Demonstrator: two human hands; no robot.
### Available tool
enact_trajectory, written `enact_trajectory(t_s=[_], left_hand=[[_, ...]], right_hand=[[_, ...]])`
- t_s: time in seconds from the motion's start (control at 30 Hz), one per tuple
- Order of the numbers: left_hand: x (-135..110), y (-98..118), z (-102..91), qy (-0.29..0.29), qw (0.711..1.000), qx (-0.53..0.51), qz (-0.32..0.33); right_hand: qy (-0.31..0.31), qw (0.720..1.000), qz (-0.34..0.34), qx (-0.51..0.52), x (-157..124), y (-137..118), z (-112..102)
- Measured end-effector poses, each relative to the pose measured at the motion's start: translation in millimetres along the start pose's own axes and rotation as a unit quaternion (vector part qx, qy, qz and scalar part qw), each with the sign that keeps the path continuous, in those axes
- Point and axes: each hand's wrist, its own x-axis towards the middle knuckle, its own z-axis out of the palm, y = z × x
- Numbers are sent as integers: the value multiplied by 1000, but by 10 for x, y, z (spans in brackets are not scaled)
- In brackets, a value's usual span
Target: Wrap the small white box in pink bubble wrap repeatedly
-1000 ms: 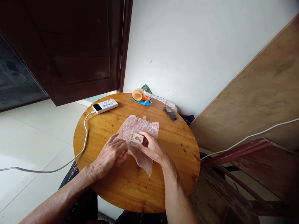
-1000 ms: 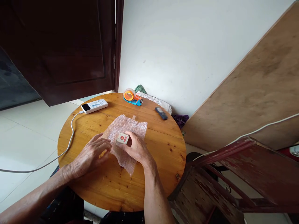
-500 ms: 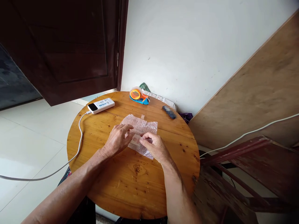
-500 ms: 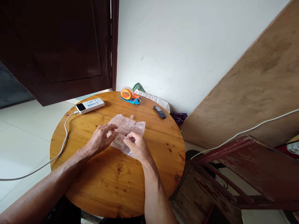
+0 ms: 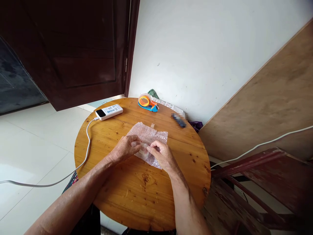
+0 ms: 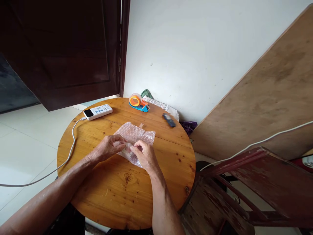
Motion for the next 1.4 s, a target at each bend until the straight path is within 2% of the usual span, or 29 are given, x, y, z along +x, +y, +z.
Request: enact_trajectory(t_s=[0.33,0.5,0.57,0.63,0.7,0.77,0.9,1.03,1.17,1.27,1.4], left_hand=[[-4,21,21,-11,1000,-18,-3],[-13,53,0,-25,999,-29,-9],[-7,40,3,-18,999,-27,-16],[3,22,9,-13,999,-24,-18],[13,7,19,-8,1000,-24,-13],[21,1,30,-5,1000,-26,-5],[24,-5,14,-3,1000,-26,-9],[5,-52,-149,-5,1000,2,-25],[-57,-111,-369,62,990,125,-36],[-131,-128,-438,83,974,190,-92],[-180,-132,-396,69,963,193,-176]], right_hand=[[-24,999,25,25,-6,1,28],[24,998,24,-50,-2,40,-1],[65,994,-9,-86,-18,-7,-28],[90,987,-84,-107,-44,-93,-45],[75,975,-163,-132,-73,-185,-44],[38,962,-201,-179,-93,-246,-26],[-9,945,-196,-263,-93,-238,17],[-17,940,-192,-282,-93,-215,28],[-35,930,-194,-311,-119,-285,33],[-45,916,-200,-345,-146,-350,57],[-40,890,-206,-405,-177,-404,111]])
